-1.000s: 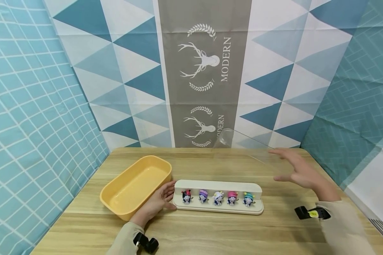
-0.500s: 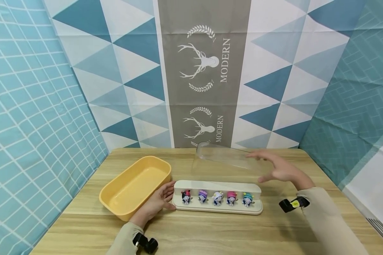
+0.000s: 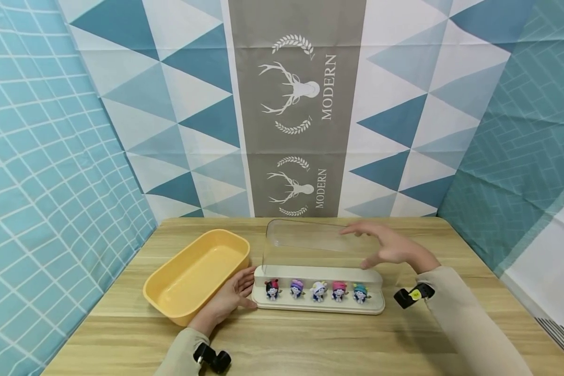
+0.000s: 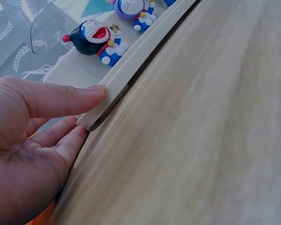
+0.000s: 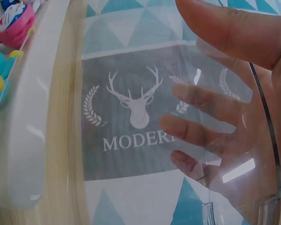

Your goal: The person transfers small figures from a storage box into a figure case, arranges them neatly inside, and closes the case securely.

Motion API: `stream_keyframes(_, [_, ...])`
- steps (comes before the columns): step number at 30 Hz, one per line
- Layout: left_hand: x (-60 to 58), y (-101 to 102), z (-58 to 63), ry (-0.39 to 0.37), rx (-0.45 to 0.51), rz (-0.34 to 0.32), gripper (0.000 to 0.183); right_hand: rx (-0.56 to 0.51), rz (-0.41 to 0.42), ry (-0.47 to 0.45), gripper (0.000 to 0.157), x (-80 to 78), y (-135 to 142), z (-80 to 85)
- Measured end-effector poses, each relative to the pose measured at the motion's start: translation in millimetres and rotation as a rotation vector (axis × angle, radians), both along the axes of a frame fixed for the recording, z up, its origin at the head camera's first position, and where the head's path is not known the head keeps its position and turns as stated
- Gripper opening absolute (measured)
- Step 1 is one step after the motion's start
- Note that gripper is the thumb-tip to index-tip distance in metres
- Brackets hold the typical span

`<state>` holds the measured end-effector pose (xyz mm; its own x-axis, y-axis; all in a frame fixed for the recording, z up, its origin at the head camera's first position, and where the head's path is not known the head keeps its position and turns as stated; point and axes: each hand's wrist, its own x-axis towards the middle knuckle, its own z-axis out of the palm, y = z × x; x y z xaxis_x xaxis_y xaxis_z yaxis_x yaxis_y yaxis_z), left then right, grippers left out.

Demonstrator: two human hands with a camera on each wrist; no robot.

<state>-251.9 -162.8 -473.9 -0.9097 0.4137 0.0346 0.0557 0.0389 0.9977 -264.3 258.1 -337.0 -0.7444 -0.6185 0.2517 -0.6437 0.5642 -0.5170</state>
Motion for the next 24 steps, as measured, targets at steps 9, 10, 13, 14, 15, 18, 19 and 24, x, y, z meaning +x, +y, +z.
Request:
stream_keyframes(9, [-1.0,-0.4,-1.1,-0.017,0.014,0.011,0.097,0.057,-0.029,-0.036,0.078,0.8,-6.1,5.3])
stream_keyframes(10, [-1.2,-0.3,-0.9,-0.020,0.015,0.013,0.097,0.061,-0.032,-0.038,0.078,0.9,-5.5,5.2])
stream_keyframes(13, [-1.7,0.1,-0.7,-0.022,0.015,0.013,0.098,0.071,-0.038,-0.040,0.078,1.2,-4.9,5.6])
stream_keyframes(14, [-1.8,0.4,-0.6,-0.030,0.020,0.017,0.098,0.073,-0.039,-0.041,0.078,1.6,-5.3,6.1])
stream_keyframes(15, [-1.7,0.4,-0.5,-0.027,0.017,0.018,0.098,0.077,-0.040,-0.042,0.078,2.0,-6.0,6.8])
stream_keyframes(18, [-1.4,0.3,0.0,-0.021,0.012,0.019,0.097,0.089,-0.033,-0.044,0.078,3.3,-9.9,9.4])
stream_keyframes(19, [-1.1,0.2,0.4,-0.018,0.009,0.018,0.097,0.093,-0.032,-0.049,0.078,3.9,-11.8,10.5])
stream_keyframes(24, [0.5,-0.1,1.6,-0.011,0.009,0.007,0.097,0.127,-0.025,-0.075,0.077,6.0,-22.8,14.8])
